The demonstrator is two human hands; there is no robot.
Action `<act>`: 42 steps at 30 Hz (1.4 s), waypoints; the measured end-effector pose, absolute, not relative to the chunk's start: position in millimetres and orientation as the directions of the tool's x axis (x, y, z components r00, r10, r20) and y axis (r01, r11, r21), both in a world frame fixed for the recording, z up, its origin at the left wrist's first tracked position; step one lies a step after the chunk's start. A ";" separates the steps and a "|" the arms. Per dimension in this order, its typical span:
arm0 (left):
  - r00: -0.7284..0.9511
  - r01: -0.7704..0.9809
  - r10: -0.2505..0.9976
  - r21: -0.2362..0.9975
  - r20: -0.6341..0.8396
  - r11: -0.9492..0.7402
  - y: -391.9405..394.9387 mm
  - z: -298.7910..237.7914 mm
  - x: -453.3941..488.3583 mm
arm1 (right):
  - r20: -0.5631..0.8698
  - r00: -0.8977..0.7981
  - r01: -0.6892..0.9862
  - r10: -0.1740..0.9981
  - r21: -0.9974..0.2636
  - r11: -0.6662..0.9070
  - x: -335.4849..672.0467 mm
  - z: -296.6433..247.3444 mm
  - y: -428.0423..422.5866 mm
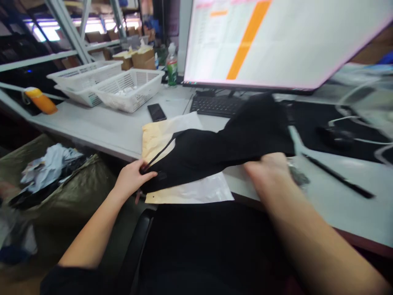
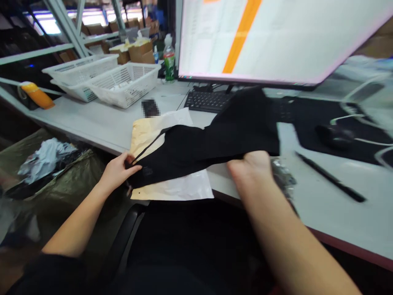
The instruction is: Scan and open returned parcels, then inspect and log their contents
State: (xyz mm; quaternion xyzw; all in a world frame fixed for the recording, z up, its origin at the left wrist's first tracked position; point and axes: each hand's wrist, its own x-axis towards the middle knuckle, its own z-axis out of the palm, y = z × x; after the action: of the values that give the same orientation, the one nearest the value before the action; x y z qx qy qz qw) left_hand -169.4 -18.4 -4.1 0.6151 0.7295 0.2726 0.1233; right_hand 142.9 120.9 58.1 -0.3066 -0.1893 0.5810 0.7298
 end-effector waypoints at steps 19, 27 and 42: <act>0.033 -0.440 0.962 0.861 -0.271 0.257 -3.8 32.7 -132.6 | 0.184 0.158 -0.589 0.970 -0.771 0.243 127.4 73.3 109.4; 0.060 -0.789 0.978 0.590 -0.200 0.169 -1.0 57.6 -157.5 | 0.123 0.174 -0.496 0.977 -0.846 0.195 140.1 76.6 134.3; -0.230 -0.446 0.958 0.894 -0.169 0.050 -1.1 73.0 -120.1 | 0.177 0.205 -0.357 0.963 -0.902 0.242 136.3 70.3 135.9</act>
State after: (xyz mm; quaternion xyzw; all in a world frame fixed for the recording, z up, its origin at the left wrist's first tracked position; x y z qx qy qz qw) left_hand -120.1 -1.1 73.0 0.2756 0.4649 0.6317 0.5558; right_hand 136.3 135.9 70.3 -0.3775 -0.4013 0.4862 0.6783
